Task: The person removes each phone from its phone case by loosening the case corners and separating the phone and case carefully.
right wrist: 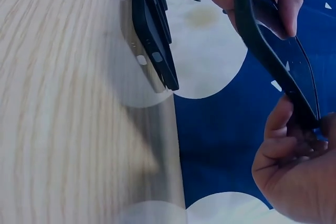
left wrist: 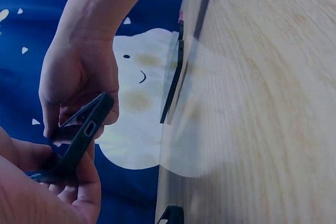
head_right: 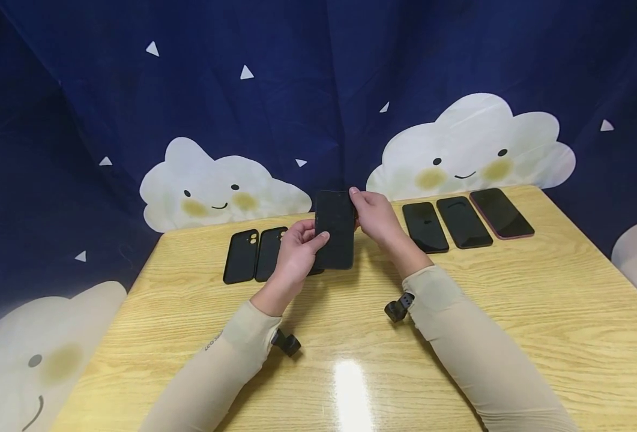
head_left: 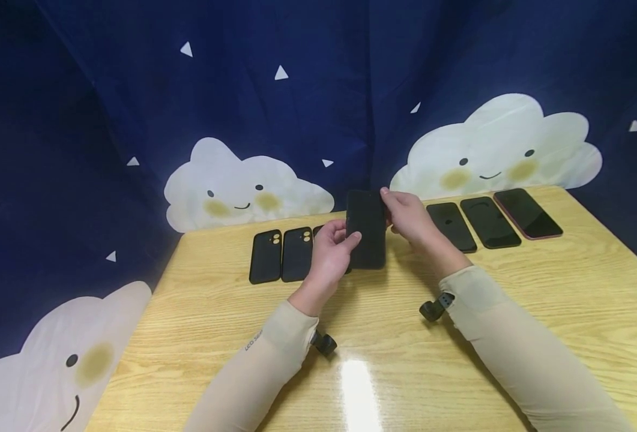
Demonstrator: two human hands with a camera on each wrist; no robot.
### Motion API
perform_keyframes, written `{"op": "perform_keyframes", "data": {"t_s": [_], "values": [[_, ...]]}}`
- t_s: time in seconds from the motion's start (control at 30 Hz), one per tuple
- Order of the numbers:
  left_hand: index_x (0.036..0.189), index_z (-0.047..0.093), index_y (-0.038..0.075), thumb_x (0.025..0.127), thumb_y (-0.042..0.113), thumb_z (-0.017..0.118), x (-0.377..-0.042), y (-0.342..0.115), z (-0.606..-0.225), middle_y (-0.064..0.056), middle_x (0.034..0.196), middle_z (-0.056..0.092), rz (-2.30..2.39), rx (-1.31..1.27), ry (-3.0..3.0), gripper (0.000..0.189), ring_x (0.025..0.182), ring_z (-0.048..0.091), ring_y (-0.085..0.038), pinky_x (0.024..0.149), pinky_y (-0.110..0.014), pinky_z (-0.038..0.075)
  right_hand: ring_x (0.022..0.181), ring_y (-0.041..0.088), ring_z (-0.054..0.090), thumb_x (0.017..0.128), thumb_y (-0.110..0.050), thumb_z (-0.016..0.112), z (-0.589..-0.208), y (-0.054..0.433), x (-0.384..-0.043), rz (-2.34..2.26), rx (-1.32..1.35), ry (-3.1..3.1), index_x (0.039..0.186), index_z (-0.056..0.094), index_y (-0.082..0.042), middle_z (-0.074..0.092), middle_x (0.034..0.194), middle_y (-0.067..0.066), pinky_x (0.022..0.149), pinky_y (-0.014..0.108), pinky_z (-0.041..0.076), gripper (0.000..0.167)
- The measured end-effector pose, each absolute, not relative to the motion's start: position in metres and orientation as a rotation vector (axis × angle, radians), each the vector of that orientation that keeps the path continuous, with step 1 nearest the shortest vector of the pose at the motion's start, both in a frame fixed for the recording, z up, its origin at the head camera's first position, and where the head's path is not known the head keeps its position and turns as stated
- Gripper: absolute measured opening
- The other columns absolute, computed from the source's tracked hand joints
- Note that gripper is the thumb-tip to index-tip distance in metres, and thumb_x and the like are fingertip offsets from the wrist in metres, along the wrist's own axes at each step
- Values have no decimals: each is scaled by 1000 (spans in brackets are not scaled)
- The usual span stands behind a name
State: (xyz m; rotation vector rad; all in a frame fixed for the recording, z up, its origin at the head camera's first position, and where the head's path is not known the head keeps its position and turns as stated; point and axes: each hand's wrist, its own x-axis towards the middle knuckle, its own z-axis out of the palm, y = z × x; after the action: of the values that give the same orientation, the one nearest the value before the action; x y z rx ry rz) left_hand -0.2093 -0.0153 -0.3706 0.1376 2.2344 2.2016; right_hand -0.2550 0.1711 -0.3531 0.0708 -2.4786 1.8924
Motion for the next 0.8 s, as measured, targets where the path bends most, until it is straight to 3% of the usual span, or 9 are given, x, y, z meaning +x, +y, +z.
{"op": "perform_keyframes", "data": {"t_s": [0.27,0.57,0.8], "values": [[119,70,3,98,9,70,-210,-18,-373,-11,105,75,2167,187,2200,22,92,71,-17,80,-29,57,71,19,58,111,-49,40,-359,173,-255,1946,44,-2443,99,66,-5,61,70,-4,63,33,45,53],[120,71,6,98,8,71,-209,-16,-376,-12,104,75,2184,233,2138,22,79,73,-15,70,-26,59,72,8,60,112,-43,40,-362,167,-256,2333,42,-2160,110,63,-11,66,80,-6,65,24,51,40],[120,70,6,98,8,72,-210,-15,-378,-13,108,75,2187,239,2162,22,85,73,-18,75,-31,61,76,9,55,113,-42,39,-362,163,-256,2502,20,-2003,113,60,-15,62,87,-7,72,22,45,34]]}}
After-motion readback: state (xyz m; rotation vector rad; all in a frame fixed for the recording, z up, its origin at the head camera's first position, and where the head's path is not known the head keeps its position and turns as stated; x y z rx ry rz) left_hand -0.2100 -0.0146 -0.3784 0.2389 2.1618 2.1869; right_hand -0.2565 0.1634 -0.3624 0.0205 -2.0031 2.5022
